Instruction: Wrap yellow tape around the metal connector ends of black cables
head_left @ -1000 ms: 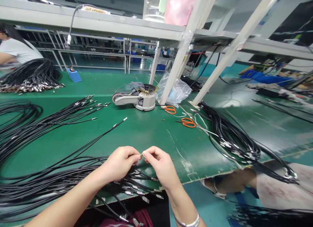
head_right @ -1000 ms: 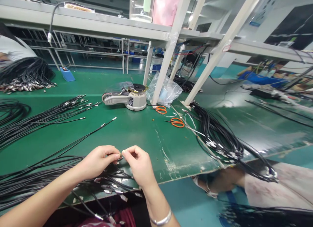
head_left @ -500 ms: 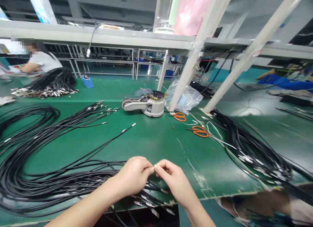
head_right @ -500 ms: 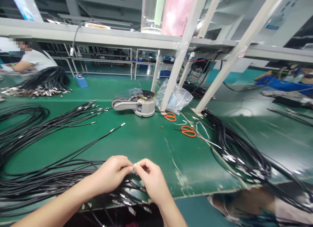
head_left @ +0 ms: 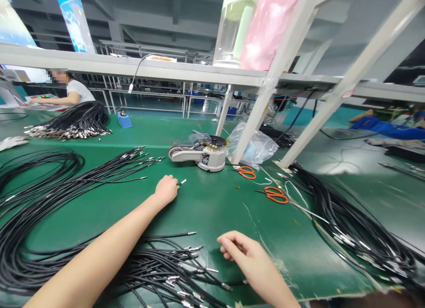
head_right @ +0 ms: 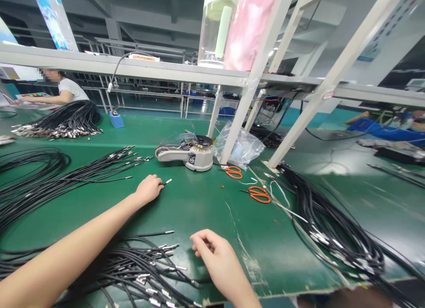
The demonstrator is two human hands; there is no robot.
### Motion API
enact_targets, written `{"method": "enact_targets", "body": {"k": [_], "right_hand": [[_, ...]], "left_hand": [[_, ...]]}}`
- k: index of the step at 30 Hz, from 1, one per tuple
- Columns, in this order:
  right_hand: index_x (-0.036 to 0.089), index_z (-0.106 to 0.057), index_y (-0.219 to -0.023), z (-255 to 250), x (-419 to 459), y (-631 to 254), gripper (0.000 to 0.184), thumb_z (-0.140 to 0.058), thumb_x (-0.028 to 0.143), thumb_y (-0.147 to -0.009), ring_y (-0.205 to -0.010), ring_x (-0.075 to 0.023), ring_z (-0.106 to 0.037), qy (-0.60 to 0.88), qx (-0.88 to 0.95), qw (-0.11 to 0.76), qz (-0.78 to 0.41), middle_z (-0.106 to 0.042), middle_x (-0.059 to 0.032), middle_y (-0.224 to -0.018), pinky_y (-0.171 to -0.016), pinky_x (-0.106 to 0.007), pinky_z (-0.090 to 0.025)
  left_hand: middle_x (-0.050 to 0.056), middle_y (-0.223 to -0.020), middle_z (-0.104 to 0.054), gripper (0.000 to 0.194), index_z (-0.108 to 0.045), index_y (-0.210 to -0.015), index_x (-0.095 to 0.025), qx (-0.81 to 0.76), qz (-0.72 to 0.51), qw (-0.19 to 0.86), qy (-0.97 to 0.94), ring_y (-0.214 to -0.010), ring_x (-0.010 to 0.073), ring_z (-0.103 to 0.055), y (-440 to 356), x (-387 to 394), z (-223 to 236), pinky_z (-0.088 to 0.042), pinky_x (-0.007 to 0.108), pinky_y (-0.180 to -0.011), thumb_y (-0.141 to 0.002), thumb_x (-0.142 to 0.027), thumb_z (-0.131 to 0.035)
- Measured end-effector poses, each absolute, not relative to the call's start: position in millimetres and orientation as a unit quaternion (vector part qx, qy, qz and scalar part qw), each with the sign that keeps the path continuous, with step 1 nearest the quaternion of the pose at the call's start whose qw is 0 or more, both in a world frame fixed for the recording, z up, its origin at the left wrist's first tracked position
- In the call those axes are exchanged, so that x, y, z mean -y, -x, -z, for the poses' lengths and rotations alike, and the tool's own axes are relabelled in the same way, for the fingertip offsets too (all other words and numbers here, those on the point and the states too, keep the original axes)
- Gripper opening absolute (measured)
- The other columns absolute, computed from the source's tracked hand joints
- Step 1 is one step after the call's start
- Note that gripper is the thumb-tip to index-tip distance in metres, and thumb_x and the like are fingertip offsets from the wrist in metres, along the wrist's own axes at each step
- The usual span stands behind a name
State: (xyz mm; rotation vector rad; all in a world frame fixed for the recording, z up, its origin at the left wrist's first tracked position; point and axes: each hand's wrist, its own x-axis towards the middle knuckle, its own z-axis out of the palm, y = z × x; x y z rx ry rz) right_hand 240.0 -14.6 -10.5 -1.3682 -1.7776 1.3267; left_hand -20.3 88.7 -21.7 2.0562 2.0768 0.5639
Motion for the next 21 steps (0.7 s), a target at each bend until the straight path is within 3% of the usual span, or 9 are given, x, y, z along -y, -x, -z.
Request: {"method": "enact_targets", "body": {"k": [3,6,9,11,15,21], "right_hand": [[0.017,-0.063,-0.074,9.6,5.9,-237.0,0.027,-0.054,0.042,-0.079,-0.067,-0.0158,-0.057,0.503,0.644,0.277,-0.506,-0.062,-0.0026,-0.070,-0.065,-0.027,-0.045],[0.015,-0.064,-0.078,5.3,-13.2,-231.9,0.025,-0.057,0.040,-0.076,-0.063,-0.0146,-0.057,0.501,0.610,0.330,-0.517,-0.063,-0.0035,-0.069,-0.062,-0.027,-0.045],[0.014,-0.063,-0.091,-3.5,-40.3,-217.6,0.030,-0.059,0.038,-0.074,-0.063,-0.0139,-0.058,0.474,0.583,0.404,-0.522,-0.065,-0.0052,-0.075,-0.060,-0.027,-0.046],[0.014,-0.063,-0.093,-9.0,-56.2,-204.2,0.030,-0.060,0.036,-0.073,-0.065,-0.0138,-0.059,0.457,0.584,0.410,-0.530,-0.066,-0.0050,-0.078,-0.061,-0.027,-0.046],[0.015,-0.065,-0.071,-12.5,-69.1,-181.4,0.019,-0.066,0.033,-0.067,-0.062,-0.0117,-0.056,0.428,0.600,0.398,-0.547,-0.062,-0.0004,-0.066,-0.061,-0.025,-0.045],[0.015,-0.062,-0.070,-10.4,-60.8,-175.7,0.018,-0.063,0.033,-0.069,-0.059,-0.0115,-0.056,0.421,0.592,0.407,-0.554,-0.061,0.0008,-0.064,-0.056,-0.024,-0.044]], "left_hand": [[0.007,-0.108,-0.059,0.023,-0.057,-0.104,-0.016,-0.695,-0.223,0.111,-0.675,-0.093,0.0178,-0.058,14.8,-92.4,20.6,-0.048,0.039,-0.081,-0.087,-0.031,-0.051],[0.004,-0.087,-0.065,0.015,-0.058,-0.094,-0.014,-0.679,-0.272,0.157,-0.663,-0.076,0.0143,-0.061,6.5,-80.0,11.9,-0.050,0.030,-0.070,-0.087,-0.022,-0.047],[0.001,-0.077,-0.066,0.023,-0.055,-0.100,-0.015,-0.640,-0.317,0.206,-0.668,-0.063,0.0108,-0.060,-7.3,-56.1,1.6,-0.048,0.022,-0.060,-0.083,-0.013,-0.040],[0.000,-0.078,-0.065,0.028,-0.053,-0.106,-0.017,-0.616,-0.337,0.223,-0.676,-0.065,0.0105,-0.059,-16.6,-39.2,-4.1,-0.046,0.021,-0.062,-0.082,-0.014,-0.041],[0.000,-0.077,-0.065,0.031,-0.057,-0.109,-0.020,-0.598,-0.360,0.210,-0.685,-0.064,0.0129,-0.057,-28.6,-20.1,-12.7,-0.043,0.023,-0.062,-0.081,-0.028,-0.047],[0.000,-0.092,-0.069,0.023,-0.065,-0.092,-0.023,-0.582,-0.360,0.230,-0.692,-0.080,0.0148,-0.060,-32.1,-22.2,-19.2,-0.042,0.023,-0.071,-0.083,-0.027,-0.045]]}}
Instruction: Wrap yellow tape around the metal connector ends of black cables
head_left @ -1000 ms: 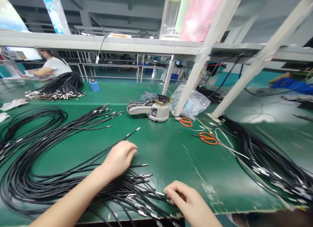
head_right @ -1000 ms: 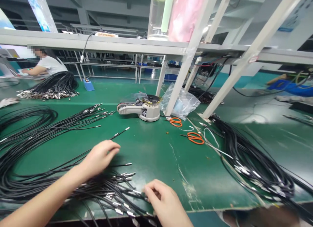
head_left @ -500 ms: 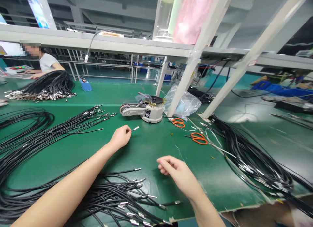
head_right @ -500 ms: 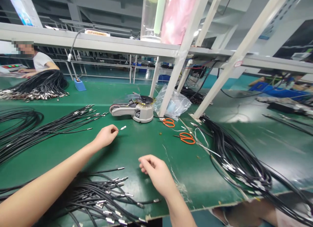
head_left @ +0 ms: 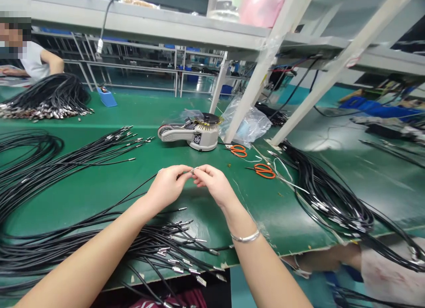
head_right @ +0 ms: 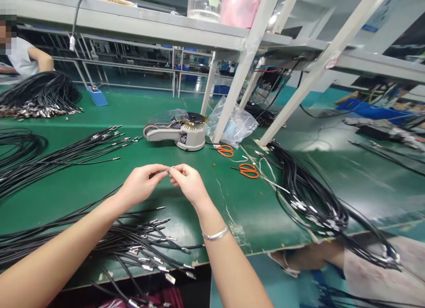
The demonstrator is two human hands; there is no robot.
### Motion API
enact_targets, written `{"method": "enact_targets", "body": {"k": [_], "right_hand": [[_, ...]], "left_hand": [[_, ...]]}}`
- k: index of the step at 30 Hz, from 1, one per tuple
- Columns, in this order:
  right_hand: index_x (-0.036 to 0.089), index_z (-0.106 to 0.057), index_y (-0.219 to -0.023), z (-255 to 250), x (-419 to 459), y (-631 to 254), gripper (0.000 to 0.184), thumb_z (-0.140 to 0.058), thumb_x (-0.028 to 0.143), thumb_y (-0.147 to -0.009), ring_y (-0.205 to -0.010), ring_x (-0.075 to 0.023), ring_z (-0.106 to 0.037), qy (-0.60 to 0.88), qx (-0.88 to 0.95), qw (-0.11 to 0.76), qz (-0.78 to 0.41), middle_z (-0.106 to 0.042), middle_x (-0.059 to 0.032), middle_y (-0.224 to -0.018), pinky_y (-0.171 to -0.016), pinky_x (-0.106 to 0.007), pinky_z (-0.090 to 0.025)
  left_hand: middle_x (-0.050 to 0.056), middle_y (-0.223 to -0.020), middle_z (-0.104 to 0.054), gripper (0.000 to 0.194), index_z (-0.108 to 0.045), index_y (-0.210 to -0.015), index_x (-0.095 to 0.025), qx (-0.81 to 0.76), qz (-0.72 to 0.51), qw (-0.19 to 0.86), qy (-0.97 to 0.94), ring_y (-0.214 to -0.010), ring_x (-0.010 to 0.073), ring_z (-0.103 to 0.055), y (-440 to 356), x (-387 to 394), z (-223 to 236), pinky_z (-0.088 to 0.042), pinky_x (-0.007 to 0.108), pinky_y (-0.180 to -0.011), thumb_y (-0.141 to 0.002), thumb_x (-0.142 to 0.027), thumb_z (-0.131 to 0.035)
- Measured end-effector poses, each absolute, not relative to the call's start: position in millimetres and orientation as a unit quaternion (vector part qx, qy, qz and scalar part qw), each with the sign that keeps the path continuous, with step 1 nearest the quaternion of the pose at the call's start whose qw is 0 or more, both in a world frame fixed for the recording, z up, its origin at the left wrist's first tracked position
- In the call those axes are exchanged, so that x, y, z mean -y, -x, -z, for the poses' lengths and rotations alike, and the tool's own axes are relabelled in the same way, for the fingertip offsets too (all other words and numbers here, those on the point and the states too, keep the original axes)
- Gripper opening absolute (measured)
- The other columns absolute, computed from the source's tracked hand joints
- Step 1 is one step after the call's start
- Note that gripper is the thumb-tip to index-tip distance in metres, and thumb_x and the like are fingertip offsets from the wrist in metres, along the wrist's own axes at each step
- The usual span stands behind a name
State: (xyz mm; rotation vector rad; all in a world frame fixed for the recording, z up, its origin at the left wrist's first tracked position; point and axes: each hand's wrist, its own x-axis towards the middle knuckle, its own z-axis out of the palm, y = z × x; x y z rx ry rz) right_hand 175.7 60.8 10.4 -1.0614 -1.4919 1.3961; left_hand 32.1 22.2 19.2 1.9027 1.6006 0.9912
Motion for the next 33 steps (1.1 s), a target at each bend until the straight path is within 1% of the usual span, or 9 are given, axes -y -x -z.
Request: {"method": "enact_targets", "body": {"k": [4,7,12,15,17,19,22,27,33], "right_hand": [[0.016,-0.060,-0.070,-7.0,-58.7,-177.6,0.018,-0.066,0.032,-0.066,-0.058,-0.0113,-0.056,0.422,0.591,0.418,-0.546,-0.062,0.0002,-0.064,-0.057,-0.025,-0.045],[0.015,-0.062,-0.068,-0.6,-57.3,-175.2,0.017,-0.066,0.031,-0.066,-0.057,-0.0115,-0.056,0.422,0.597,0.404,-0.550,-0.063,-0.0011,-0.063,-0.057,-0.025,-0.045],[0.015,-0.062,-0.069,9.9,-55.0,-170.1,0.022,-0.062,0.036,-0.070,-0.056,-0.0124,-0.057,0.423,0.615,0.362,-0.558,-0.064,-0.0023,-0.065,-0.056,-0.027,-0.046],[0.016,-0.065,-0.077,11.8,-51.8,-175.5,0.023,-0.058,0.038,-0.074,-0.061,-0.0139,-0.058,0.416,0.649,0.324,-0.548,-0.065,-0.0025,-0.070,-0.060,-0.029,-0.047],[0.018,-0.068,-0.079,13.3,-47.3,-181.5,0.018,-0.067,0.032,-0.068,-0.065,-0.0150,-0.058,0.407,0.684,0.289,-0.533,-0.065,-0.0013,-0.071,-0.064,-0.030,-0.046],[0.021,-0.070,-0.071,16.6,-42.3,-186.2,0.014,-0.074,0.021,-0.058,-0.070,-0.0162,-0.057,0.395,0.716,0.259,-0.514,-0.064,0.0004,-0.071,-0.070,-0.030,-0.043],[0.022,-0.069,-0.060,22.8,-38.3,-187.0,0.007,-0.072,0.015,-0.060,-0.078,-0.0173,-0.055,0.391,0.739,0.243,-0.492,-0.062,0.0006,-0.071,-0.077,-0.030,-0.040],[0.017,-0.066,-0.063,23.3,-41.1,-181.9,0.009,-0.065,0.023,-0.070,-0.064,-0.0144,-0.054,0.418,0.718,0.247,-0.499,-0.060,0.0004,-0.067,-0.063,-0.028,-0.040],[0.014,-0.067,-0.068,21.5,-39.8,-180.3,0.015,-0.064,0.029,-0.069,-0.063,-0.0137,-0.055,0.430,0.687,0.251,-0.529,-0.065,-0.0009,-0.068,-0.062,-0.026,-0.041]], "left_hand": [[-0.002,-0.072,-0.066,0.020,-0.063,-0.077,-0.021,-0.594,-0.332,0.253,-0.688,-0.066,0.0148,-0.056,-28.9,-17.5,-18.7,-0.038,0.024,-0.059,-0.081,-0.028,-0.045],[-0.002,-0.067,-0.064,0.017,-0.057,-0.070,-0.021,-0.600,-0.304,0.284,-0.684,-0.061,0.0146,-0.055,-21.9,-12.5,-13.8,-0.036,0.024,-0.055,-0.079,-0.028,-0.044],[-0.002,-0.063,-0.062,0.016,-0.053,-0.070,-0.021,-0.595,-0.271,0.344,-0.674,-0.058,0.0139,-0.054,-9.9,-6.7,-2.6,-0.038,0.023,-0.054,-0.079,-0.027,-0.042],[-0.002,-0.062,-0.061,0.017,-0.054,-0.070,-0.020,-0.593,-0.265,0.361,-0.670,-0.058,0.0141,-0.053,-6.7,-3.6,0.7,-0.037,0.023,-0.054,-0.078,-0.027,-0.041],[-0.002,-0.063,-0.059,0.017,-0.057,-0.073,-0.019,-0.591,-0.261,0.366,-0.669,-0.060,0.0143,-0.052,-6.2,-2.4,3.0,-0.037,0.023,-0.054,-0.076,-0.030,-0.044],[-0.002,-0.065,-0.058,0.018,-0.060,-0.077,-0.018,-0.588,-0.255,0.372,-0.671,-0.060,0.0145,-0.051,-6.7,-2.4,6.5,-0.036,0.023,-0.054,-0.072,-0.033,-0.050],[-0.002,-0.064,-0.057,0.017,-0.063,-0.074,-0.018,-0.581,-0.242,0.380,-0.678,-0.061,0.0145,-0.050,-9.0,-3.7,12.5,-0.034,0.023,-0.056,-0.066,-0.032,-0.058],[-0.002,-0.062,-0.055,0.016,-0.061,-0.060,-0.017,-0.583,-0.237,0.389,-0.673,-0.061,0.0137,-0.047,-11.0,-4.9,12.6,-0.031,0.023,-0.057,-0.066,-0.031,-0.057],[-0.006,-0.051,-0.042,0.023,-0.056,-0.057,-0.016,-0.576,-0.223,0.444,-0.650,-0.050,0.0097,-0.035,-5.5,-6.7,9.3,-0.025,0.022,-0.048,-0.068,-0.036,-0.056]]}}
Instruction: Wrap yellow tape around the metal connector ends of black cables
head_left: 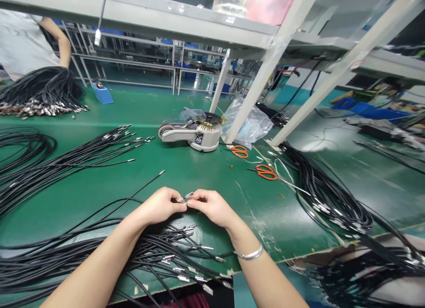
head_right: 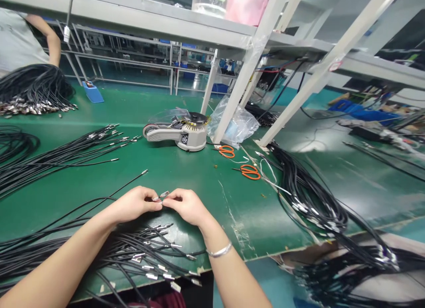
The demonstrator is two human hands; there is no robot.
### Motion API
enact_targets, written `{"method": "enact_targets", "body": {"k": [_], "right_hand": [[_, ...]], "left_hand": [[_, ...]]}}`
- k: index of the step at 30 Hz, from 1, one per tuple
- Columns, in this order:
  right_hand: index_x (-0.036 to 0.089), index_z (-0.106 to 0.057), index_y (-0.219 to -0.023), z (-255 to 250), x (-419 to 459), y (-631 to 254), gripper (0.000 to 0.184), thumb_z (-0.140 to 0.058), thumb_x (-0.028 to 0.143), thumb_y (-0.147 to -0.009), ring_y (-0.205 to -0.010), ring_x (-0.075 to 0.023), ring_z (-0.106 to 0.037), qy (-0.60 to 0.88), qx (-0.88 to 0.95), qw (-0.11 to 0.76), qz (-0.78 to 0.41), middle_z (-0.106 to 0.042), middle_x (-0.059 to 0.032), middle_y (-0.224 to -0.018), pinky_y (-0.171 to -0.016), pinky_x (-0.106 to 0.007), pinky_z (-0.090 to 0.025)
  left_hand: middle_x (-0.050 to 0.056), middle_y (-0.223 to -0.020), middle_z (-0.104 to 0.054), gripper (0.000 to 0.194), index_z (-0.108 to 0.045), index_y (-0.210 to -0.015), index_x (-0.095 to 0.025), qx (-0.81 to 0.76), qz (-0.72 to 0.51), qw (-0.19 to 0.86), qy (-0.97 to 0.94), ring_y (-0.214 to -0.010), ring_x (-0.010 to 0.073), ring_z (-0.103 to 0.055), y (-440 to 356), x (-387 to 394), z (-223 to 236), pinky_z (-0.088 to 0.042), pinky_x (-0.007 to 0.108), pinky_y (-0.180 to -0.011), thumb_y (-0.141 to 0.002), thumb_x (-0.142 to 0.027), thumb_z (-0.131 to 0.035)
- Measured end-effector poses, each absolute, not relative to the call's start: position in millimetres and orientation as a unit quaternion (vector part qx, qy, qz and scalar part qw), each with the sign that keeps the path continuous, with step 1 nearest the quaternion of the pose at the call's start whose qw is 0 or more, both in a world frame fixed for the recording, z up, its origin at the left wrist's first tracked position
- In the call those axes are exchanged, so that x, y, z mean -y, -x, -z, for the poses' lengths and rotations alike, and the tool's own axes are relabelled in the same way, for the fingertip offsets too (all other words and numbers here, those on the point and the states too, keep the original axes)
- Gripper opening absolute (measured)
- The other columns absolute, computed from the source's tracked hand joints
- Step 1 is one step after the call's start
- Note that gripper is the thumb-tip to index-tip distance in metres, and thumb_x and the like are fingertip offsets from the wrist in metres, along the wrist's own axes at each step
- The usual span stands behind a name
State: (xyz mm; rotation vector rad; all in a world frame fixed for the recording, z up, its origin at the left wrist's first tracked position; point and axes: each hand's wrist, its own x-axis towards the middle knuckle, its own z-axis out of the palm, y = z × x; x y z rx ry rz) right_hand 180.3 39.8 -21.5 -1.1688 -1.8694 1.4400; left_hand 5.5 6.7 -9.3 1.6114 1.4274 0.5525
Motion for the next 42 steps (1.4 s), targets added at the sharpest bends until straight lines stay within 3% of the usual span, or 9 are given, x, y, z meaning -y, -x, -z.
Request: {"method": "enact_targets", "body": {"k": [5,10,14,25,29,32,35,42], "right_hand": [[0.014,-0.068,-0.068,28.1,-41.0,-181.3,0.015,-0.065,0.029,-0.068,-0.063,-0.0139,-0.056,0.438,0.677,0.254,-0.533,-0.066,-0.0011,-0.068,-0.061,-0.025,-0.042],[0.016,-0.070,-0.064,24.4,-43.9,-188.6,0.007,-0.066,0.022,-0.066,-0.060,-0.0147,-0.056,0.445,0.684,0.265,-0.514,-0.065,-0.0007,-0.061,-0.058,-0.026,-0.043],[0.018,-0.068,-0.090,16.0,-45.7,-187.6,0.024,-0.059,0.034,-0.075,-0.070,-0.0158,-0.061,0.429,0.657,0.322,-0.530,-0.067,-0.0029,-0.078,-0.060,-0.027,-0.046],[0.016,-0.064,-0.068,16.9,-43.7,-173.8,0.019,-0.069,0.034,-0.066,-0.056,-0.0123,-0.056,0.427,0.601,0.391,-0.551,-0.062,0.0018,-0.058,-0.058,-0.026,-0.045],[0.017,-0.062,-0.067,17.6,-42.0,-169.7,0.019,-0.068,0.035,-0.066,-0.056,-0.0127,-0.056,0.438,0.587,0.420,-0.537,-0.061,0.0018,-0.057,-0.058,-0.026,-0.045],[0.017,-0.062,-0.066,15.7,-41.7,-168.9,0.021,-0.068,0.036,-0.066,-0.056,-0.0135,-0.057,0.439,0.581,0.431,-0.533,-0.062,0.0008,-0.058,-0.058,-0.027,-0.045],[0.016,-0.063,-0.066,13.4,-41.2,-168.6,0.022,-0.068,0.037,-0.066,-0.055,-0.0142,-0.057,0.435,0.580,0.437,-0.533,-0.062,0.0003,-0.056,-0.057,-0.027,-0.045],[0.016,-0.063,-0.064,15.3,-38.8,-168.3,0.017,-0.069,0.033,-0.067,-0.057,-0.0140,-0.057,0.435,0.554,0.459,-0.541,-0.063,0.0007,-0.057,-0.059,-0.026,-0.044]], "left_hand": [[-0.005,-0.053,-0.045,0.022,-0.060,-0.061,-0.015,-0.574,-0.231,0.454,-0.641,-0.051,0.0098,-0.037,-4.8,-7.2,12.0,-0.027,0.021,-0.049,-0.068,-0.035,-0.057],[0.000,-0.077,-0.061,0.031,-0.063,-0.097,-0.017,-0.556,-0.326,0.436,-0.629,-0.065,0.0131,-0.050,-4.6,-7.7,10.4,-0.037,0.022,-0.059,-0.074,-0.036,-0.052],[0.002,-0.082,-0.066,0.025,-0.067,-0.087,-0.018,-0.550,-0.345,0.427,-0.629,-0.070,0.0152,-0.054,-6.0,-7.5,8.4,-0.040,0.023,-0.063,-0.075,-0.034,-0.051],[-0.003,-0.056,-0.054,0.027,-0.053,-0.065,-0.017,-0.585,-0.305,0.488,-0.572,-0.036,0.0089,-0.044,-11.7,-6.6,14.4,-0.034,0.021,-0.035,-0.075,-0.040,-0.045],[-0.001,-0.058,-0.057,0.027,-0.051,-0.065,-0.018,-0.591,-0.317,0.472,-0.572,-0.045,0.0119,-0.051,-12.8,-7.5,16.9,-0.043,0.024,-0.044,-0.077,-0.041,-0.042],[0.001,-0.071,-0.061,0.024,-0.058,-0.085,-0.018,-0.572,-0.369,0.427,-0.595,-0.062,0.0145,-0.057,-17.3,-7.8,17.2,-0.047,0.026,-0.061,-0.076,-0.037,-0.047],[0.001,-0.074,-0.060,0.032,-0.056,-0.101,-0.018,-0.555,-0.402,0.439,-0.581,-0.062,0.0149,-0.056,-21.9,-9.2,19.3,-0.046,0.026,-0.058,-0.076,-0.036,-0.047],[-0.002,-0.057,-0.053,0.017,-0.051,-0.071,-0.018,-0.573,-0.357,0.497,-0.546,-0.052,0.0144,-0.053,-18.8,-10.8,27.2,-0.045,0.027,-0.051,-0.075,-0.033,-0.045]]}}
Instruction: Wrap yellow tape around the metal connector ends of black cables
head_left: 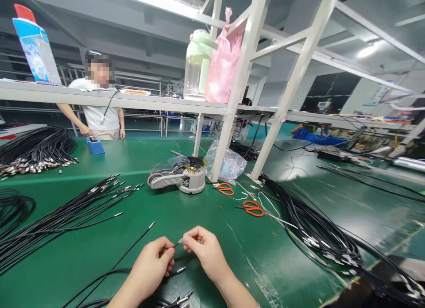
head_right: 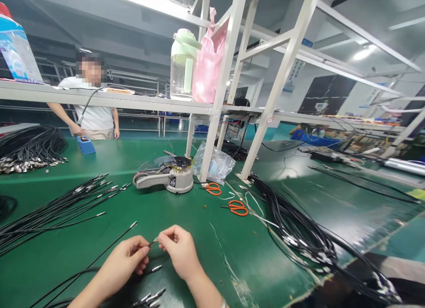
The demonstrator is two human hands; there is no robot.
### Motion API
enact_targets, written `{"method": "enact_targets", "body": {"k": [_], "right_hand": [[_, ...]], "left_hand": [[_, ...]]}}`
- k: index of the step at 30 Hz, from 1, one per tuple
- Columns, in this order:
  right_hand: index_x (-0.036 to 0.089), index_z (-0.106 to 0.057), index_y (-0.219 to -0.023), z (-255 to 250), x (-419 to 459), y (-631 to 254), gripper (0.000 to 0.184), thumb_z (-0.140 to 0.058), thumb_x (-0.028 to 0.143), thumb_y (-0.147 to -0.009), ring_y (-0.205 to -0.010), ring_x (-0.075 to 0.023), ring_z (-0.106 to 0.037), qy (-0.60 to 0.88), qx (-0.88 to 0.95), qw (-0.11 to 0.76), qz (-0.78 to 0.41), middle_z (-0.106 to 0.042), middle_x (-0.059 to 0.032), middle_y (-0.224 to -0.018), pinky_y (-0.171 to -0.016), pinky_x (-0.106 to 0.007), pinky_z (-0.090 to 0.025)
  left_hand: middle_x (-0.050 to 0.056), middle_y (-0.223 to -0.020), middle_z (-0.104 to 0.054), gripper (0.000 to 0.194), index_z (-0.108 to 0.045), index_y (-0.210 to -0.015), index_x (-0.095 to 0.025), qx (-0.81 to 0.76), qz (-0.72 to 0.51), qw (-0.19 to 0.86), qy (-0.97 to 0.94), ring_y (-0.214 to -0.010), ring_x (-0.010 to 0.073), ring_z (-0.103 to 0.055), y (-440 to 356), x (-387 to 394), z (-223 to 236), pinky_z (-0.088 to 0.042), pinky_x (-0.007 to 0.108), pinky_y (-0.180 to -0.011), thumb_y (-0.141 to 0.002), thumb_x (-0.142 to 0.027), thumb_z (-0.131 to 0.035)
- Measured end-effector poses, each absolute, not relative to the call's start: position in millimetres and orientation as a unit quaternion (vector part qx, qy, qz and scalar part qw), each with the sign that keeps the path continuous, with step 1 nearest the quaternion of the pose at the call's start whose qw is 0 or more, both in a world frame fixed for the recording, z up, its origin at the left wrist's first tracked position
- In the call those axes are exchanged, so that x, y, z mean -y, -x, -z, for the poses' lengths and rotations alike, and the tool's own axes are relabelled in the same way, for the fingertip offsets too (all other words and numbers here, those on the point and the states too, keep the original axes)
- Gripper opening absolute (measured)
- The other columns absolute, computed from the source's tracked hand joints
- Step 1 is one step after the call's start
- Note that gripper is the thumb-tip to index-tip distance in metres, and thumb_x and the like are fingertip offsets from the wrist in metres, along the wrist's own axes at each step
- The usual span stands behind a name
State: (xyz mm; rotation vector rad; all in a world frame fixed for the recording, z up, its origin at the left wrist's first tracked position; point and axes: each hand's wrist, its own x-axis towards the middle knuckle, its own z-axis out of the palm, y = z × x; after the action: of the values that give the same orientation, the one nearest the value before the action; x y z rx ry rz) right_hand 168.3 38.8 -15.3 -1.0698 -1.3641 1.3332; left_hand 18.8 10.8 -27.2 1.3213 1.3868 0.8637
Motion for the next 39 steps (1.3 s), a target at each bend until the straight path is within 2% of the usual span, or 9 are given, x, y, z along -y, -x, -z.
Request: {"method": "enact_targets", "body": {"k": [7,11,13,16,20,29,34,36,39], "right_hand": [[0.013,-0.064,-0.058,-0.5,-65.7,-173.0,0.026,-0.077,0.035,-0.056,-0.050,-0.0119,-0.057,0.435,0.511,0.401,-0.624,-0.064,-0.0007,-0.053,-0.050,-0.023,-0.042],[0.013,-0.063,-0.078,-32.5,-144.8,-180.0,0.026,-0.058,0.039,-0.080,-0.058,-0.0088,-0.058,0.496,0.433,0.480,-0.580,-0.065,-0.0013,-0.073,-0.052,-0.020,-0.044],[0.013,-0.059,-0.095,-46.6,-187.5,-176.2,0.025,-0.051,0.035,-0.087,-0.071,-0.0125,-0.061,0.530,0.385,0.502,-0.564,-0.063,-0.0041,-0.090,-0.062,-0.027,-0.050],[0.014,-0.054,-0.110,-56.5,-230.1,-162.9,0.028,-0.051,0.031,-0.088,-0.088,-0.0186,-0.060,0.560,0.334,0.500,-0.569,-0.058,-0.0073,-0.108,-0.074,-0.038,-0.051],[0.015,-0.052,-0.113,-51.7,-242.1,-150.5,0.029,-0.052,0.029,-0.087,-0.093,-0.0202,-0.059,0.568,0.307,0.501,-0.576,-0.057,-0.0080,-0.113,-0.077,-0.040,-0.050],[0.014,-0.053,-0.111,-63.9,-220.9,-149.4,0.027,-0.052,0.028,-0.088,-0.089,-0.0189,-0.060,0.528,0.337,0.543,-0.559,-0.058,-0.0079,-0.109,-0.075,-0.038,-0.051],[0.011,-0.065,-0.076,-56.7,-133.7,-163.4,0.020,-0.065,0.031,-0.077,-0.060,-0.0091,-0.057,0.465,0.413,0.539,-0.569,-0.063,-0.0016,-0.068,-0.057,-0.020,-0.047],[0.012,-0.065,-0.068,-45.1,-83.6,-168.8,0.018,-0.071,0.029,-0.069,-0.060,-0.0107,-0.057,0.451,0.447,0.508,-0.582,-0.064,-0.0019,-0.065,-0.055,-0.021,-0.045],[0.014,-0.066,-0.069,-28.0,-23.6,-168.2,0.016,-0.068,0.030,-0.072,-0.066,-0.0124,-0.057,0.448,0.535,0.470,-0.541,-0.066,-0.0020,-0.073,-0.063,-0.024,-0.045]], "left_hand": [[0.004,-0.087,-0.066,0.021,-0.060,-0.092,-0.022,-0.551,-0.406,0.383,-0.620,-0.080,0.0183,-0.061,-21.0,-9.4,25.6,-0.048,0.029,-0.075,-0.081,-0.031,-0.045],[0.003,-0.092,-0.066,0.024,-0.064,-0.091,-0.025,-0.559,-0.433,0.304,-0.639,-0.086,0.0184,-0.061,-21.2,-11.3,33.9,-0.048,0.028,-0.079,-0.085,-0.034,-0.043],[0.003,-0.091,-0.066,0.025,-0.064,-0.096,-0.026,-0.551,-0.453,0.255,-0.653,-0.086,0.0173,-0.062,-18.4,-13.1,40.6,-0.049,0.026,-0.078,-0.086,-0.034,-0.043],[0.004,-0.088,-0.065,0.024,-0.062,-0.100,-0.024,-0.530,-0.474,0.188,-0.677,-0.081,0.0150,-0.063,-13.2,-15.9,48.0,-0.050,0.023,-0.073,-0.087,-0.031,-0.043],[0.003,-0.084,-0.063,0.021,-0.061,-0.099,-0.023,-0.510,-0.489,0.135,-0.695,-0.075,0.0127,-0.063,-11.1,-16.0,47.6,-0.051,0.020,-0.068,-0.088,-0.025,-0.044],[0.003,-0.084,-0.060,0.020,-0.061,-0.100,-0.021,-0.519,-0.518,0.104,-0.672,-0.073,0.0131,-0.061,-16.7,-8.1,33.9,-0.049,0.022,-0.066,-0.087,-0.021,-0.046],[0.003,-0.083,-0.060,0.019,-0.060,-0.101,-0.020,-0.515,-0.544,0.101,-0.655,-0.075,0.0131,-0.059,-16.9,-1.4,25.5,-0.047,0.023,-0.068,-0.087,-0.018,-0.047],[0.002,-0.081,-0.059,0.018,-0.060,-0.100,-0.020,-0.510,-0.555,0.094,-0.651,-0.073,0.0125,-0.059,-18.0,0.9,23.4,-0.047,0.023,-0.067,-0.086,-0.017,-0.049],[0.002,-0.080,-0.059,0.018,-0.062,-0.097,-0.019,-0.501,-0.564,0.082,-0.652,-0.072,0.0120,-0.058,-21.1,4.2,20.9,-0.047,0.023,-0.066,-0.085,-0.015,-0.049]]}}
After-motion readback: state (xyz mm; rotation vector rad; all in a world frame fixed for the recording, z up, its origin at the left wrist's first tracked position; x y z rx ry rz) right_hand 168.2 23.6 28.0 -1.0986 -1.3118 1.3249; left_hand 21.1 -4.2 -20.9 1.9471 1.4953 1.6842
